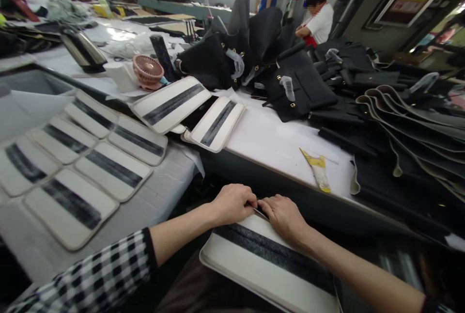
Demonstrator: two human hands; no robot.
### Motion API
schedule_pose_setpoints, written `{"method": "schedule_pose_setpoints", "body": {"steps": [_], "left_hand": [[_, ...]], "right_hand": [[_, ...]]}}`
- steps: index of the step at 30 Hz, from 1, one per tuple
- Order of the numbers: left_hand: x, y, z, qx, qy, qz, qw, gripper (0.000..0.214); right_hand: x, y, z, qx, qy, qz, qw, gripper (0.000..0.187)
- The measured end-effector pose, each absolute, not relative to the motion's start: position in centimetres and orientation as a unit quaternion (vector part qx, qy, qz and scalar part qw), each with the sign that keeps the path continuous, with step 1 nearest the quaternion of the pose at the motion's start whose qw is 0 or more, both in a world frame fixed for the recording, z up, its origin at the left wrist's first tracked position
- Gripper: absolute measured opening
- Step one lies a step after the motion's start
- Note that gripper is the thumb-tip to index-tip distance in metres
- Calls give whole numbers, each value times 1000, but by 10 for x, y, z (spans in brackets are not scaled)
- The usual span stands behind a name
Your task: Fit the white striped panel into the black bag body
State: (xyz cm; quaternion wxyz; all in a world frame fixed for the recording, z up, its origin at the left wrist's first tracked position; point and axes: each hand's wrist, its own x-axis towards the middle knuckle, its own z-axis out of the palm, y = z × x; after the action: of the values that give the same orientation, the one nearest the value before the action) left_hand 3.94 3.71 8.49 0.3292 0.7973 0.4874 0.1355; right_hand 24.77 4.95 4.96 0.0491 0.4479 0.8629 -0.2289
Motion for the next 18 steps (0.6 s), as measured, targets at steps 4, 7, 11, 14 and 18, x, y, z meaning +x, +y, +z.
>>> {"method": "schedule_pose_setpoints", "body": {"steps": [4,7,11,14,18], "left_hand": [[22,44,88,765,493,144,389,17],[-1,48,85,719,503,159,453,19],[-26,44,72,636,507,189,550,30],[-30,38,62,587,513,220,587,34],[-24,34,55,558,534,259,580,28]], "right_hand": [[234,50,53,409,883,-222,61,45],[224,51,54,395,889,-225,56,47],[207,53,54,385,892,-231,47,50],[196,55,55,377,892,-245,41,52],[189,58,57,362,891,-272,42,51]]}}
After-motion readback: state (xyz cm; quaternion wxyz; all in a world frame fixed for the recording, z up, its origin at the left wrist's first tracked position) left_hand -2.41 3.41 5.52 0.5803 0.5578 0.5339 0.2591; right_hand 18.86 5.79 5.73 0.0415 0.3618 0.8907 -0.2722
